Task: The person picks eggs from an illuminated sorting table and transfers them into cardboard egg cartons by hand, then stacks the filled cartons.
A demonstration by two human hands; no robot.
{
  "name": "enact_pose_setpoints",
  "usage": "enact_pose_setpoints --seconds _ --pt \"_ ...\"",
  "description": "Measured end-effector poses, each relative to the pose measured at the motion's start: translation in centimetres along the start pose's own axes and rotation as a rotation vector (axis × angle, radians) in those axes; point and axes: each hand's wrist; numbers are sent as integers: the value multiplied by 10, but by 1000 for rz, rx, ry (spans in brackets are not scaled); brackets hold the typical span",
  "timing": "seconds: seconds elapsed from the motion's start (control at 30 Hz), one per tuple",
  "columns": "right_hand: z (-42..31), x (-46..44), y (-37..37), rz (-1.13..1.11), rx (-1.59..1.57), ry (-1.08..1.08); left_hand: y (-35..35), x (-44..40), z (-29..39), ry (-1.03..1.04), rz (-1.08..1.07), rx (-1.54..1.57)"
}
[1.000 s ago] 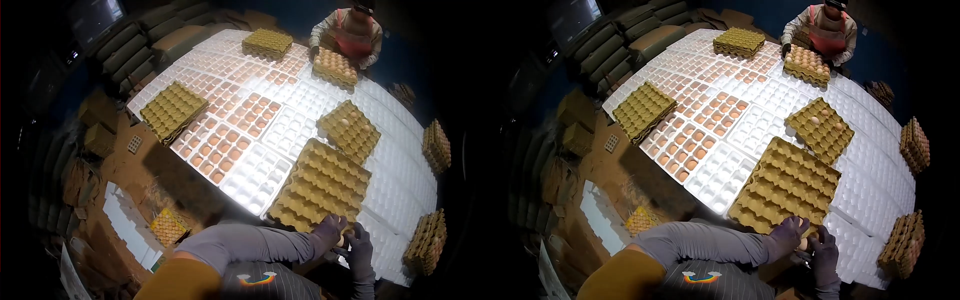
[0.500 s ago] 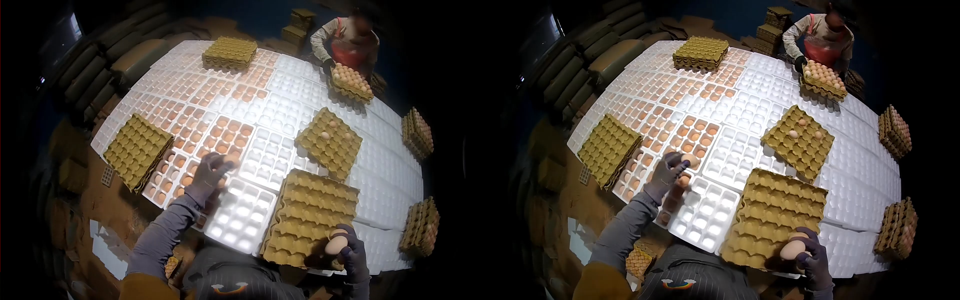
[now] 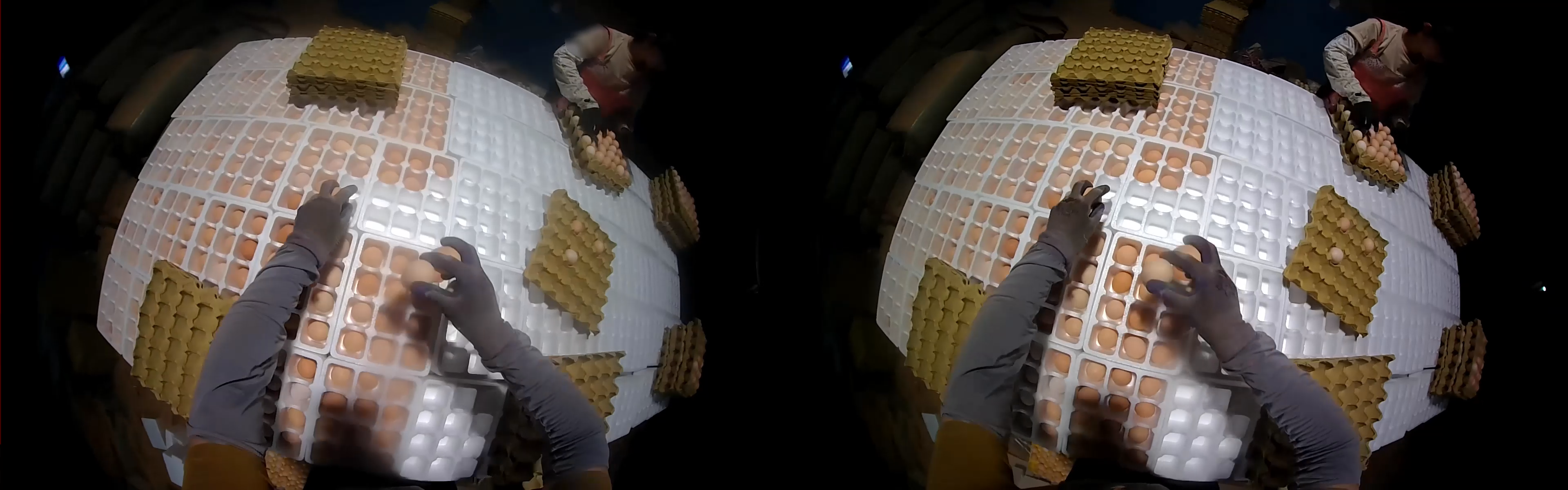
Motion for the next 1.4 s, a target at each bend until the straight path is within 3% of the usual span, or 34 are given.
enact_pose_setpoints --seconds 0.1,0.17,0.3,0.33,0.37,0.4,0.47,0.5,0.63,0.73,0.8,0.9,0.93,0.97,1.0,1.07,1.17,1.27,1.33,1.4 --pt "29 -76 55 76 295 -108 3 -36 -5 -71 -349 -114" --pt "47 -111 83 -36 453 -26 4 -49 -7 18 -121 26" --pt "61 -149 112 135 297 -63 33 -90 -8 89 170 418" --pt "65 -159 114 86 322 -21 48 -96 -8 136 249 475" --pt "70 -169 115 40 347 21 62 -100 -8 110 165 437" --pt "76 -176 113 -5 373 68 78 -99 -7 83 188 141" --pt "81 -180 107 190 393 59 113 -89 -19 81 339 -155" --pt "90 -180 107 286 350 7 111 -85 -17 91 316 -278" --pt "112 -162 109 478 431 -245 101 -82 -11 87 247 -92" --pt "80 -125 100 595 -252 -46 102 -85 -13 109 303 -67" --pt "21 -69 86 457 -550 58 103 -87 -13 134 369 -6" --pt "-53 41 68 30 -508 9 121 -98 -32 121 389 57" --pt "-62 80 68 -61 -435 -86 120 -99 -35 144 415 -57" --pt "-79 118 50 -88 -450 -97 116 -90 -25 95 386 121" --pt "-88 149 27 -136 -373 -95 117 -86 -22 151 505 67" --pt "-84 208 -14 -9 -161 -96 75 -21 41 299 339 473" --pt "-51 293 -90 187 267 87 53 129 108 194 -50 811" --pt "-12 386 -172 550 621 270 93 276 146 230 -366 792" --pt "56 447 -180 563 1002 593 126 348 185 137 -467 826" --pt "67 470 -212 483 540 841 145 394 239 110 -560 825"
Point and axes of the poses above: each hand's wrist, its own x-axis away from the middle knuckle, its own y-axis out of the palm, z = x × y, and after that the axes turned 11 degrees about -y, right-handed
